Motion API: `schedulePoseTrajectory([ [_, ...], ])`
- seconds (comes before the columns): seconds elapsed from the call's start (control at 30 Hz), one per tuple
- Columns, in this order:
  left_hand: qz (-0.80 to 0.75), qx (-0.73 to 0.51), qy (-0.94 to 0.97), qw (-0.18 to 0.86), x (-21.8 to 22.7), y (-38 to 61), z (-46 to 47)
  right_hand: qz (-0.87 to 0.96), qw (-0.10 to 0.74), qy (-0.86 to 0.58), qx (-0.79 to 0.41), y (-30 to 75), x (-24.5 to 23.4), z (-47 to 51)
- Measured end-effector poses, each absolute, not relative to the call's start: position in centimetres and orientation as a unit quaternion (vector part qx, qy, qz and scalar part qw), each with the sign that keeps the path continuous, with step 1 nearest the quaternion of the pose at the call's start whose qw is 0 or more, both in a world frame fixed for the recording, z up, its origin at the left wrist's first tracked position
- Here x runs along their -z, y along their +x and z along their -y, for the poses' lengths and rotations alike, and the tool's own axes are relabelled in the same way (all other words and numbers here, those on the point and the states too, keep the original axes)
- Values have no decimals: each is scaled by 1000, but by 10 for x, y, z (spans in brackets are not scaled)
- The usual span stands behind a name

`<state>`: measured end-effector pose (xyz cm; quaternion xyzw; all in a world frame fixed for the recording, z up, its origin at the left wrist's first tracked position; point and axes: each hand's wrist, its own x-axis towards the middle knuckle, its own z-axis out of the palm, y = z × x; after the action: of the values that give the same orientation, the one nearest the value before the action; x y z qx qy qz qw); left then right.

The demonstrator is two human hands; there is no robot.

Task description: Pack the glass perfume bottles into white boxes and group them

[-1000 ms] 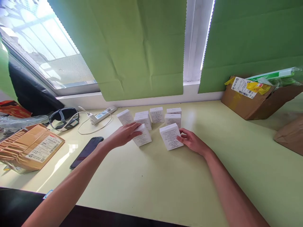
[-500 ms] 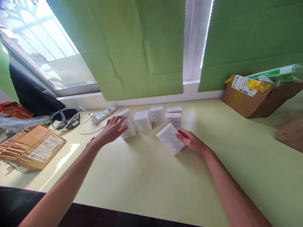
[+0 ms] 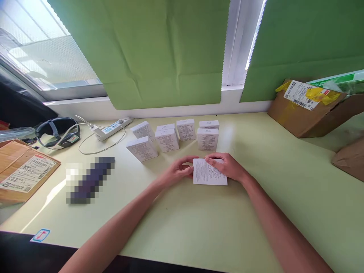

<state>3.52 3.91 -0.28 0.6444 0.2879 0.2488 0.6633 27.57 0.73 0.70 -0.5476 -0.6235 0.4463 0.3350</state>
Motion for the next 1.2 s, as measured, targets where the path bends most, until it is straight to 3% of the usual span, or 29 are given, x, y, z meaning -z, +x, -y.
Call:
schedulePoseTrajectory([
  [0.43, -314, -299, 624, 650, 11, 31, -43, 573, 387, -580, -430, 276, 6, -1],
  [0.63, -372, -353, 733, 447, 8, 31, -37, 539, 443, -586, -413, 276, 12, -2],
  [0.83, -379, -365, 698, 486, 12, 35, -35, 545, 457, -586, -388, 271, 11, -2],
  [1.03, -394, -301, 754, 431, 14, 33, -38, 590, 401, -604, -356, 266, 2, 4],
  [1.2, -387, -318, 732, 461, 13, 33, -41, 620, 353, -620, -326, 272, 2, 1],
])
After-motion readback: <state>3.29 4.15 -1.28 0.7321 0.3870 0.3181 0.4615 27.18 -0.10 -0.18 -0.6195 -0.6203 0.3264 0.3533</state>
